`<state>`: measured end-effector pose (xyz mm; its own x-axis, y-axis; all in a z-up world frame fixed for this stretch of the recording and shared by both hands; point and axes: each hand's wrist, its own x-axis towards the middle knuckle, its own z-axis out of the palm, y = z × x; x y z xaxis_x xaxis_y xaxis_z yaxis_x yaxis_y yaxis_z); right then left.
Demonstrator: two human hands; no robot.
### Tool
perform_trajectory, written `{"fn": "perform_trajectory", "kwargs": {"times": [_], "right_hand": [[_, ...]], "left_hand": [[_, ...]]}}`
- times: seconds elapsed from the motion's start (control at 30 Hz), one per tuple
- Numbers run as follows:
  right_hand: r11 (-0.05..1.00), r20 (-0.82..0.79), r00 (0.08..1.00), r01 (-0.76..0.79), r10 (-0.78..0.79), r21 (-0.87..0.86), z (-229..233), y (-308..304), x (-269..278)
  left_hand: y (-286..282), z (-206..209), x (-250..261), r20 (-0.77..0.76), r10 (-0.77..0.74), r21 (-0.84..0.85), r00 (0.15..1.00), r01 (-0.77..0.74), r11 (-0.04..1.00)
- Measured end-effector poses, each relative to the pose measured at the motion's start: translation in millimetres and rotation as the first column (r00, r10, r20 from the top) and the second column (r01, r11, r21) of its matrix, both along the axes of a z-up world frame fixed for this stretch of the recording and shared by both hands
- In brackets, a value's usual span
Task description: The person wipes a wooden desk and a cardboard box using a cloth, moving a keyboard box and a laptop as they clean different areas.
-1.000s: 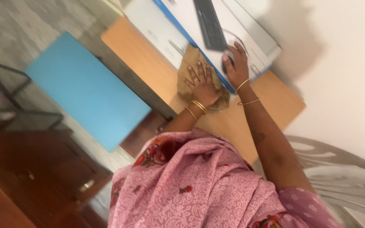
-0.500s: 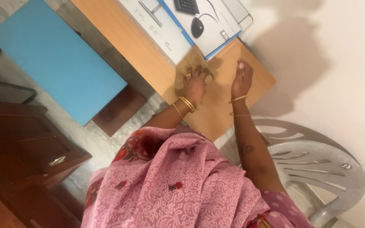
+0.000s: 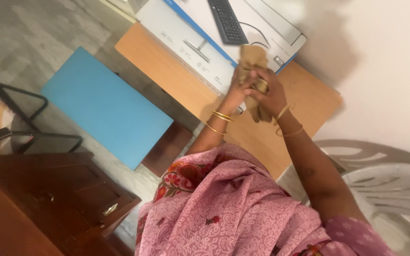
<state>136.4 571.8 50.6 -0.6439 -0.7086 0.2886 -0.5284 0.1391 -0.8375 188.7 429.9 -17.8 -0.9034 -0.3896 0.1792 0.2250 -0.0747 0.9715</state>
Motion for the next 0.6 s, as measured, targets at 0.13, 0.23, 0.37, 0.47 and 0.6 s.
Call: {"fn": "perform_trajectory", "kwargs": {"times": [0.13,0.23,0.37,0.47,0.6], "right_hand": [[0.995,-0.034,0.998,-0.047,0.050,0.087,21,-24,-6],[0.966,-0.212,0.972,-0.044,0.100,0.255,5,-38,-27],[0.875,-0.582,0.780,0.096,0.230,0.474,-48,-52,-46],[0.926,-0.562,0.805,0.043,0.190,0.374,-87,-36,-51],[0.970,-0.464,0.863,-0.108,0.200,0.217,-128,3,-79]], "left_hand": [[-24,-37,-3,0.064,-0.167,0.371,0.984,0.132,0.919],[-32,-45,5,0.154,-0.154,0.511,0.976,0.055,0.858],[-23,-63,-2,0.377,-0.131,0.389,0.917,-0.028,0.921],[1,-89,-9,0.239,0.032,0.187,0.970,-0.078,0.979],[15,-126,-26,0.145,0.270,0.079,0.952,-0.283,0.956]]}}
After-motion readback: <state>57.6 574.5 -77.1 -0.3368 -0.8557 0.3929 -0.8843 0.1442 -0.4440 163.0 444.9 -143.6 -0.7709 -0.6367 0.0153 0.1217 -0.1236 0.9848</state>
